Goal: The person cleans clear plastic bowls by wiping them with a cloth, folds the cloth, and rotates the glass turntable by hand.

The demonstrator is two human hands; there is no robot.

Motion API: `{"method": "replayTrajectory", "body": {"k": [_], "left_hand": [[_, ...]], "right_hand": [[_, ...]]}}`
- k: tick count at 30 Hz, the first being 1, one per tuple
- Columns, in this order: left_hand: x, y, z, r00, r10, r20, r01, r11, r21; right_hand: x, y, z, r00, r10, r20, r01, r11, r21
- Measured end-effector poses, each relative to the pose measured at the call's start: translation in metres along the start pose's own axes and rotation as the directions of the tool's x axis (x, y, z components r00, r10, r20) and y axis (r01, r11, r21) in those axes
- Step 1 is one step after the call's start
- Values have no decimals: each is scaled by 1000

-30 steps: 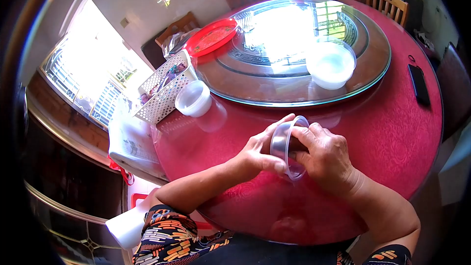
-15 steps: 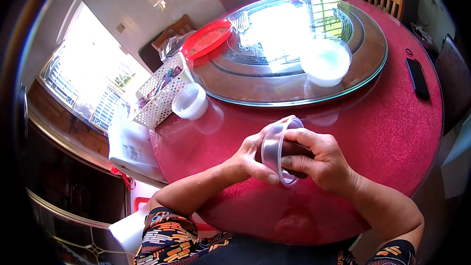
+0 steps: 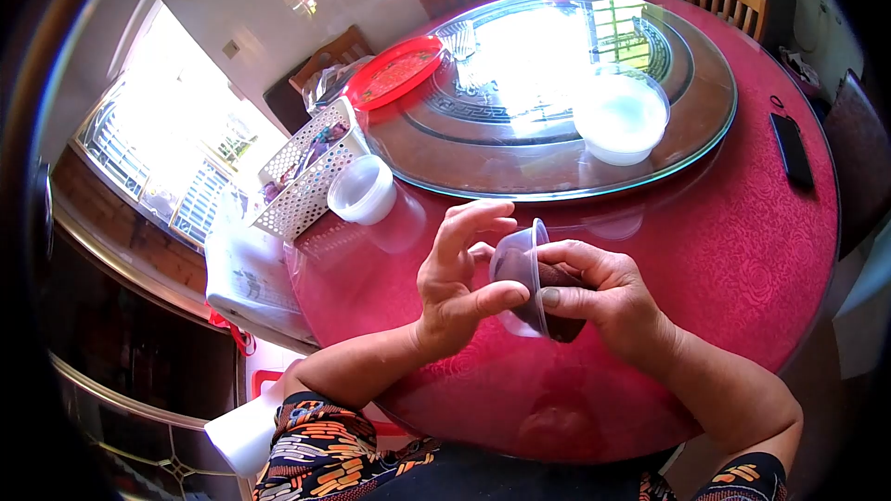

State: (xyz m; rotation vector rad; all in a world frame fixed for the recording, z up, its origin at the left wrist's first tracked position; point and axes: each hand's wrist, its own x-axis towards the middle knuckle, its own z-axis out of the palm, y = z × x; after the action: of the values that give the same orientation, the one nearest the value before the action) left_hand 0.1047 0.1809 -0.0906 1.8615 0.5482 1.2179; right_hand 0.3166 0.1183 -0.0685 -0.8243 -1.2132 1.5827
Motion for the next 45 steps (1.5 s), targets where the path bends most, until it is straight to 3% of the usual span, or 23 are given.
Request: {"method": "replayTrajectory", "body": {"k": [2, 4, 8, 12, 14, 17, 18, 20, 22, 24, 25, 28, 29, 30, 32, 34, 36, 38, 40, 43, 45], "left_hand": [[-1, -1, -2, 991, 128, 40, -130, 990, 59], [2, 3, -6, 957, 227, 178, -249, 962, 113], [10, 13, -1, 912, 271, 309, -310, 947, 87], [13, 13, 2, 896, 284, 343, -366, 908, 205], [13, 12, 1, 890, 283, 358, -390, 879, 275], [14, 14, -6, 925, 79, 371, -120, 989, 91], [12, 8, -7, 922, -29, 386, 85, 988, -128], [11, 5, -12, 887, -55, 458, 160, 968, -193], [6, 10, -7, 890, -148, 431, 301, 901, -313], [4, 16, -3, 878, -272, 393, 437, 792, -427], [3, 16, -1, 883, -296, 365, 450, 759, -471], [6, 4, -2, 847, -363, 388, 528, 661, -533], [7, 1, -3, 802, -400, 444, 596, 588, -547], [8, 0, -2, 792, -389, 471, 605, 606, -516], [11, -9, -4, 664, -359, 656, 740, 438, -510], [6, -2, 2, 655, -390, 646, 755, 368, -543], [9, 15, 5, 697, -388, 604, 717, 398, -572], [9, 6, 2, 775, -313, 549, 611, 593, -524], [8, 11, -1, 816, -327, 477, 565, 626, -538], [2, 9, 2, 887, -366, 281, 462, 709, -533], [2, 11, 0, 900, -351, 258, 435, 753, -494]], "right_hand": [[2, 3, 1, 1000, 11, -14, -10, 997, 82], [2, 9, -3, 999, 30, -27, -24, 982, 186], [2, 5, -9, 997, 70, -22, -55, 916, 398], [4, 2, -6, 992, 83, -92, -36, 903, 429], [4, 3, -9, 998, 55, -23, -42, 919, 393], [-1, -2, -5, 997, 72, 39, -80, 966, 244], [-5, -3, -4, 996, 18, 83, -26, 995, 100], [-4, -1, -6, 963, -119, 241, 168, 967, -192], [-2, -8, -4, 897, -275, 346, 421, 769, -480], [-1, -10, -1, 828, -375, 417, 556, 459, -693], [-2, -10, 1, 804, -405, 436, 558, 259, -789], [-1, -5, -1, 751, -453, 480, 484, -117, -867], [3, 1, -2, 707, -520, 479, 451, -191, -872], [4, -1, -1, 660, -567, 492, 445, -233, -865], [6, -4, 1, 557, -648, 519, 425, -314, -849], [3, -4, 2, 532, -656, 535, 397, -364, -842], [1, -4, 4, 508, -661, 552, 372, -409, -833], [5, -1, 3, 575, -669, 472, 360, -312, -879], [7, 1, 2, 638, -650, 412, 304, -279, -911], [3, 7, -2, 828, -487, 278, 254, -115, -960], [3, 5, 0, 914, -370, 164, 259, 226, -939]]}}
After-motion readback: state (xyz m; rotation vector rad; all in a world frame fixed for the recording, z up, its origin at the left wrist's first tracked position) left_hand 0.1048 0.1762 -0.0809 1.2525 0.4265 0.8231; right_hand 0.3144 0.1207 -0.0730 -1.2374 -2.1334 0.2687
